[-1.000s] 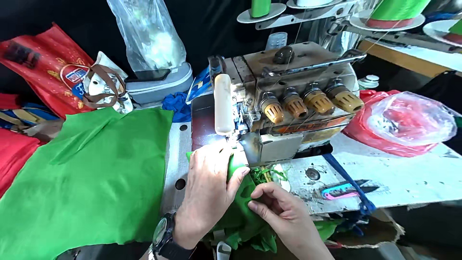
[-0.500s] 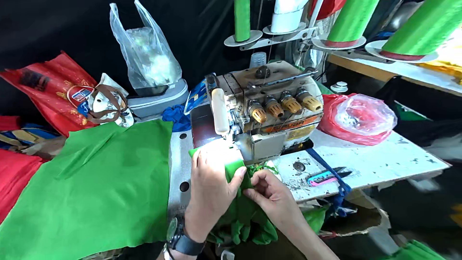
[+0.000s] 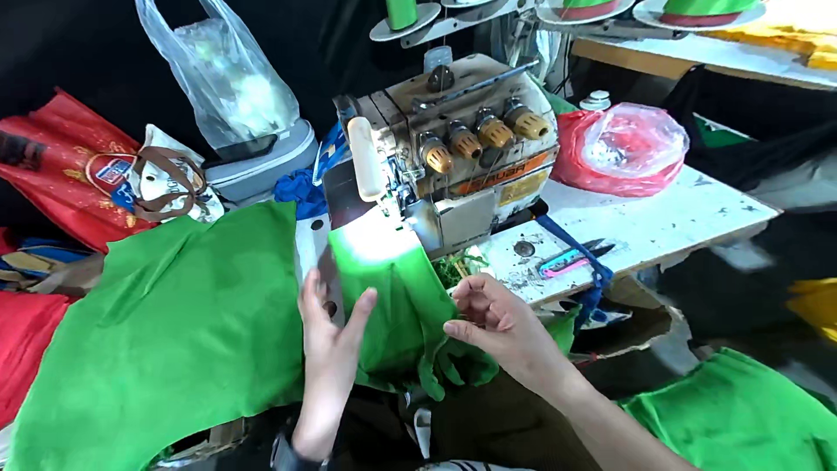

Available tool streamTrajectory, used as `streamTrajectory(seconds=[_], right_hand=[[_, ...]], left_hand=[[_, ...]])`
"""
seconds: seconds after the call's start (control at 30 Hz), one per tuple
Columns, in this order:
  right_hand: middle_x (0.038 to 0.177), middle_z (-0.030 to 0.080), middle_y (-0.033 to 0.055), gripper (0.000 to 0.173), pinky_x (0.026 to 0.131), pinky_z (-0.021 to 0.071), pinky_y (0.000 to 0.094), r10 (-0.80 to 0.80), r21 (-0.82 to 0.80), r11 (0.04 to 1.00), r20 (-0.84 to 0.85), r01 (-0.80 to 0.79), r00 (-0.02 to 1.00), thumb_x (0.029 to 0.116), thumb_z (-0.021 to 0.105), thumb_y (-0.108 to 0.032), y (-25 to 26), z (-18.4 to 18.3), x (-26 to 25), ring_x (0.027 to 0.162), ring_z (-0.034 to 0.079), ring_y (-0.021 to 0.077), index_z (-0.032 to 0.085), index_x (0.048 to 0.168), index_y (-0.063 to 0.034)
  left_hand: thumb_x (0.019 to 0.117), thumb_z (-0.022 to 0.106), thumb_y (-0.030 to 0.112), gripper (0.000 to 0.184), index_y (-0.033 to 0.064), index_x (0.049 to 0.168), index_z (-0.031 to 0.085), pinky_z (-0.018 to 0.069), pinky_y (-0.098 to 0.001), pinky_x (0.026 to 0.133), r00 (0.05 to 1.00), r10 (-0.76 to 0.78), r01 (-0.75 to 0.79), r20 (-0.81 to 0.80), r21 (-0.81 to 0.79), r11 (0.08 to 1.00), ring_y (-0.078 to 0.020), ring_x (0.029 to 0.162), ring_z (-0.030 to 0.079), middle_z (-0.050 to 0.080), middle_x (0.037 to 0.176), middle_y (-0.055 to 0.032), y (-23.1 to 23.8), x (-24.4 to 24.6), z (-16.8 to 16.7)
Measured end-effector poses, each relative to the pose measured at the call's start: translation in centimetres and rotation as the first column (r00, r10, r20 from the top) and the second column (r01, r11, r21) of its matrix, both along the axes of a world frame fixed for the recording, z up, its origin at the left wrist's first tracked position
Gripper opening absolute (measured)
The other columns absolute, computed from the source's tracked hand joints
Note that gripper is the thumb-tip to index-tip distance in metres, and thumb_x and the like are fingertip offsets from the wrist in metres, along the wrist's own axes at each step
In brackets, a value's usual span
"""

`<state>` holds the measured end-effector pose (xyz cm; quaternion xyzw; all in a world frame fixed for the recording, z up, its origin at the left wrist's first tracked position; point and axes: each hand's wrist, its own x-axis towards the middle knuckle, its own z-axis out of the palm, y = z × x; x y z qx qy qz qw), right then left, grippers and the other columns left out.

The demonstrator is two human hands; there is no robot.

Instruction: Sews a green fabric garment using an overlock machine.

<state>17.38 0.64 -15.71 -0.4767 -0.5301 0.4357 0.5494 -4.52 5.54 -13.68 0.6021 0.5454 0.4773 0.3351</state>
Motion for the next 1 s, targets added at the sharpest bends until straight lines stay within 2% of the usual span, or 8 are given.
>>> streamTrajectory(seconds=[0.1,0.17,0.3,0.47,0.53,0.67,0.87,1.0], right_hand=[[0.092,0.072,-0.0002,0.034,0.075,0.0602,0.0241,0.012,-0.074,0.997,-0.057,-0.017,0.998,0.0858,0.077,-0.006,-1.5,-0.8,0.5,0.083,0.071,0.0088,0.060,0.114,-0.0120],[0.091,0.073,0.0002,0.032,0.076,0.0598,0.0234,0.014,-0.098,0.995,-0.059,-0.020,0.998,0.0867,0.076,-0.006,-2.0,-1.5,0.5,0.083,0.071,0.0087,0.061,0.115,-0.0112],[0.093,0.072,-0.0009,0.031,0.077,0.0601,0.0218,-0.019,-0.030,0.999,-0.053,0.017,0.998,0.0861,0.077,-0.008,-2.5,-1.7,-0.3,0.085,0.071,0.0074,0.064,0.114,-0.0123],[0.091,0.070,-0.0038,0.039,0.076,0.0594,0.0220,-0.087,0.044,0.996,0.144,0.081,0.986,0.0816,0.082,-0.014,-2.0,-1.2,0.5,0.085,0.069,0.0052,0.063,0.116,-0.0147],[0.094,0.069,-0.0036,0.043,0.078,0.0593,0.0234,-0.055,-0.010,0.998,0.229,0.059,0.972,0.0808,0.084,-0.018,-1.6,-0.8,0.9,0.087,0.068,0.0051,0.062,0.118,-0.0156],[0.097,0.070,-0.0029,0.044,0.078,0.0592,0.0242,0.058,-0.118,0.992,0.217,-0.033,0.975,0.0804,0.085,-0.027,-1.5,-0.4,-0.1,0.089,0.069,0.0055,0.062,0.116,-0.0166],[0.089,0.069,-0.0072,0.034,0.072,0.0536,0.0190,0.123,-0.099,0.989,0.178,-0.107,0.976,0.1007,0.062,-0.037,-1.7,-0.7,0.0,0.078,0.064,0.0012,0.061,0.127,-0.0159],[0.086,0.071,-0.0082,0.035,0.069,0.0571,0.0175,-0.004,0.048,0.999,0.255,-0.009,0.967,0.0925,0.073,-0.019,-1.5,-0.6,0.2,0.077,0.068,0.0012,0.065,0.126,-0.0184]], left_hand=[[0.0950,0.062,0.010,0.063,0.0026,0.153,0.037,0.0536,-0.0317,0.101,0.878,0.020,0.131,0.477,-0.282,0.950,-0.0135,0.123,0.060,0.057,0.139,-0.0097,-3.2,-0.7,-0.6],[0.0974,0.058,0.007,0.047,0.0001,0.143,0.046,0.0580,-0.0338,0.095,0.801,-0.067,0.328,0.595,-0.342,0.881,-0.0144,0.111,0.068,0.067,0.124,-0.0094,-4.5,-0.9,-0.3],[0.0931,0.072,0.020,0.033,0.0048,0.120,0.060,0.0609,-0.0297,0.087,0.834,-0.290,0.491,0.470,-0.391,0.778,-0.0089,0.094,0.072,0.074,0.101,-0.0004,-3.9,0.0,0.3],[0.0934,0.073,0.021,0.010,0.0152,0.102,0.074,0.0607,-0.0260,0.076,0.962,-0.271,0.262,-0.026,-0.171,0.950,-0.0033,0.083,0.071,0.075,0.088,0.0063,-1.5,0.8,0.9],[0.0958,0.070,0.016,0.013,0.0147,0.108,0.072,0.0612,-0.0263,0.080,0.953,-0.300,0.303,0.043,-0.127,0.944,-0.0044,0.088,0.072,0.075,0.095,0.0048,-1.0,0.7,0.8],[0.1010,0.062,0.016,0.021,0.0089,0.120,0.067,0.0614,-0.0343,0.085,0.877,-0.208,0.383,0.433,-0.368,0.847,-0.0137,0.093,0.073,0.075,0.102,-0.0052,-1.6,2.2,0.8],[0.0832,0.081,0.004,0.030,0.0060,0.112,0.072,0.0617,-0.0331,0.083,0.892,-0.247,0.387,0.379,-0.355,0.851,-0.0142,0.090,0.073,0.076,0.098,-0.0063,-1.1,2.7,-0.2],[0.0810,0.081,-0.002,0.030,0.0081,0.108,0.073,0.0622,-0.0312,0.081,0.869,-0.306,0.424,0.388,-0.268,0.865,-0.0129,0.088,0.073,0.076,0.097,-0.0057,-0.8,2.6,0.3]])
